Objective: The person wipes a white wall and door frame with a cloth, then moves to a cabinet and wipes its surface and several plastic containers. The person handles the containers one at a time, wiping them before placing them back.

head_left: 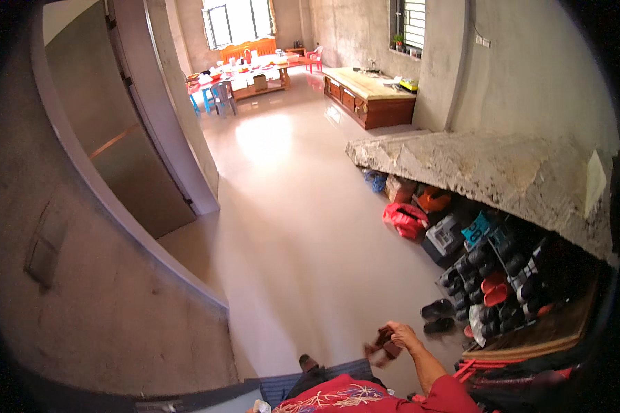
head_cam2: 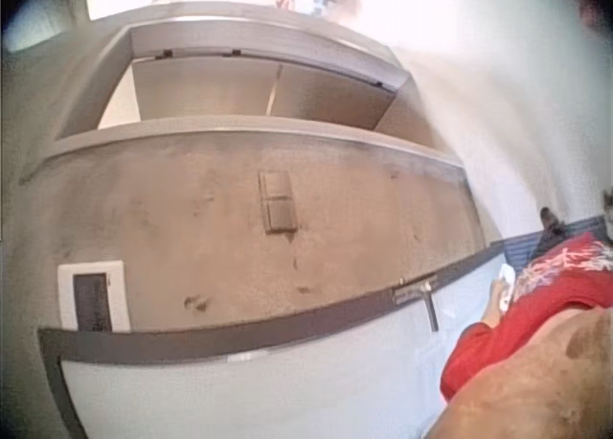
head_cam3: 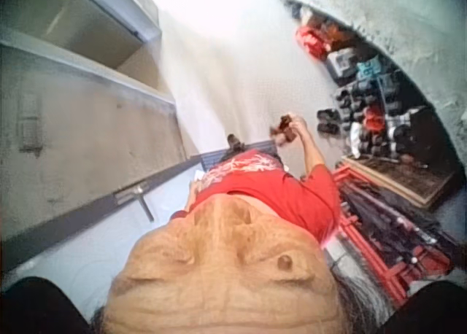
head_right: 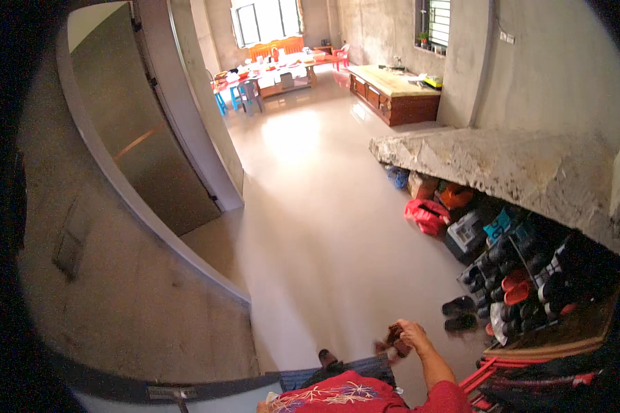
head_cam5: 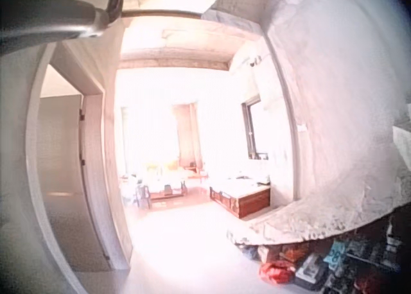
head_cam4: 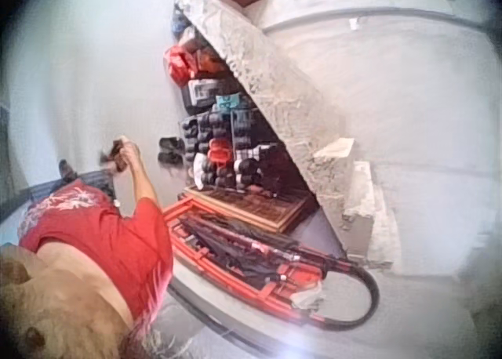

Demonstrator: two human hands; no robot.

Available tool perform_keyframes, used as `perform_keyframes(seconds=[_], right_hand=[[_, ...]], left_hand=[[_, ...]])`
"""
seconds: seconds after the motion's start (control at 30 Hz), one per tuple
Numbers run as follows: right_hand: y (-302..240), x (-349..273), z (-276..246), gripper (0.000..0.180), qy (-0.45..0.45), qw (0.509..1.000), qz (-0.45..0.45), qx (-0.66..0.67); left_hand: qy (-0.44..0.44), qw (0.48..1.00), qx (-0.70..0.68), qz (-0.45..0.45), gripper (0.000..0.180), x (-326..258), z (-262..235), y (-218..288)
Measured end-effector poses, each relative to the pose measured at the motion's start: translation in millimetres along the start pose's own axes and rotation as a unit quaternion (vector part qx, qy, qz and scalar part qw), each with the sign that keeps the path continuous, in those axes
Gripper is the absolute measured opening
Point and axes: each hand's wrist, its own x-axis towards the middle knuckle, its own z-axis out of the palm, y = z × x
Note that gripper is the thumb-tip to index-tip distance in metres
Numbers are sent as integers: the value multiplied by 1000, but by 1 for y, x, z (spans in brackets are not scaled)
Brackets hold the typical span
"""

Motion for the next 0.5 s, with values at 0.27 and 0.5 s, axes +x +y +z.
perform_keyframes(seconds=[0.27,0.5], right_hand=[[2,73,-53,41,172,936,290,-100],[-57,256,-114,37,124,960,236,-86]], left_hand=[[51,997,-33,39,44,153,-95,125],[105,993,-59,-13,45,266,-161,210]])
